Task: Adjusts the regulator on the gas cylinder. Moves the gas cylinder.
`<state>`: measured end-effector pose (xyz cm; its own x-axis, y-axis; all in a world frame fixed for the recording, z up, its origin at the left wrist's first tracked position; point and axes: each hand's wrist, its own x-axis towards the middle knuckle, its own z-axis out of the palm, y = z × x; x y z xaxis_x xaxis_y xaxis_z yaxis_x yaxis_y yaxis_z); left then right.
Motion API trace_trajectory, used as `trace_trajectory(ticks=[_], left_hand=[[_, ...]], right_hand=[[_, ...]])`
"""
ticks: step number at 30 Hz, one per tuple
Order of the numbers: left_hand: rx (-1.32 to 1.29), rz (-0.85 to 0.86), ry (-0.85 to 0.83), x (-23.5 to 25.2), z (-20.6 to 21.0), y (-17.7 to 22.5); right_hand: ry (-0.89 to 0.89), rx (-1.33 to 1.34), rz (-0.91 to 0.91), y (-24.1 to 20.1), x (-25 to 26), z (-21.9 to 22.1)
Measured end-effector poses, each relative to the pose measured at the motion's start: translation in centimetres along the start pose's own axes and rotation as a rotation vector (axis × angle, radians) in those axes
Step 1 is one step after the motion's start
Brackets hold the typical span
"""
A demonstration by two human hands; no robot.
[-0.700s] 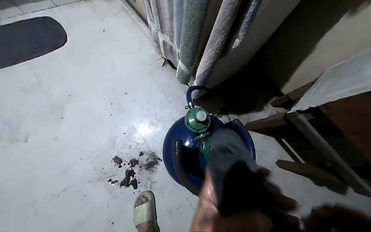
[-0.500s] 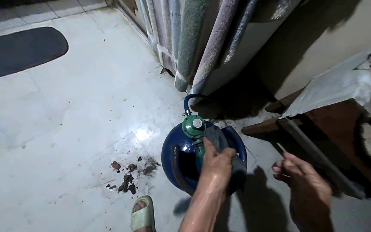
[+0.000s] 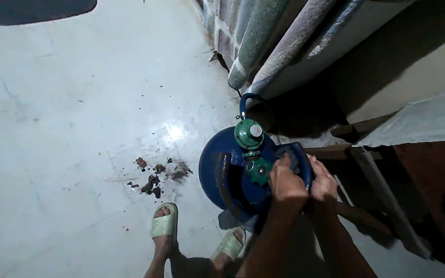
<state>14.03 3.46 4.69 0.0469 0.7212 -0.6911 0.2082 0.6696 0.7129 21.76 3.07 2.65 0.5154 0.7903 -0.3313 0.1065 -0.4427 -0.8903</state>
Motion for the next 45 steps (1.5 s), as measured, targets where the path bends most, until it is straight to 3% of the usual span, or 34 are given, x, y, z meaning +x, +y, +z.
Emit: trace_trajectory(ticks=[3,7,10,15,17,20,23,28,32,35,38,39,40,42,45], left_hand=[[0.179,-0.015,-0.144,-0.8,-0.7,-0.1],[0.436,-0.084,-0.385,-0.9,-1.4,-0.2],[0.318,-0.103,-0.264,-1.3,-0.9,-0.4],[-0.162,-0.099,0.095,-3.1,0.0,0.0],[-0.357,-0.101,0.148,-3.9,0.4,-0.1],[-0.592,-0.048,0.073,-4.1,0.8,-0.6],[-0.57,-0.004,-0.057,-2.1,0.0,-0.9],[-0.609,0.008,-0.009,1.1,1.4,-1.5],[-0.365,-0.032,0.11,1.9,2.4,-0.2],[-0.17,-0.136,0.102,2.8,1.7,1.4],[-0.108,-0.151,0.235,5.7,5.2,-2.2],[-0.081,-0.199,0.183,5.4,4.9,-1.9],[-0.074,-0.275,0.022,4.3,3.3,-0.4],[-0.211,-0.281,-0.125,2.2,1.0,1.1],[-0.738,-0.084,0.018,-0.2,1.4,-0.6]], right_hand=[[-0.011,-0.087,-0.071,-0.2,-0.1,-0.1],[0.061,-0.205,-0.03,-0.3,-0.3,0.1],[0.082,-0.233,-0.05,-0.3,-0.2,0.2],[0.089,-0.434,-0.171,-0.3,-0.2,-0.2],[0.099,-0.441,-0.198,0.1,0.1,-0.3],[0.11,-0.428,-0.243,0.8,0.6,-0.5],[0.09,-0.424,-0.284,0.8,0.4,-0.5],[0.039,-0.279,-0.245,0.7,0.2,-0.2],[0.007,-0.233,-0.259,0.4,-0.2,-0.1],[0.017,-0.265,-0.258,0.6,0.1,-0.2],[0.062,-0.325,-0.239,0.6,0.0,-0.1],[0.072,-0.332,-0.24,0.7,0.1,-0.1],[0.075,-0.339,-0.245,0.6,0.1,-0.1],[0.074,-0.342,-0.242,0.4,-0.1,-0.1],[0.066,-0.333,-0.254,0.9,0.0,-0.3]])
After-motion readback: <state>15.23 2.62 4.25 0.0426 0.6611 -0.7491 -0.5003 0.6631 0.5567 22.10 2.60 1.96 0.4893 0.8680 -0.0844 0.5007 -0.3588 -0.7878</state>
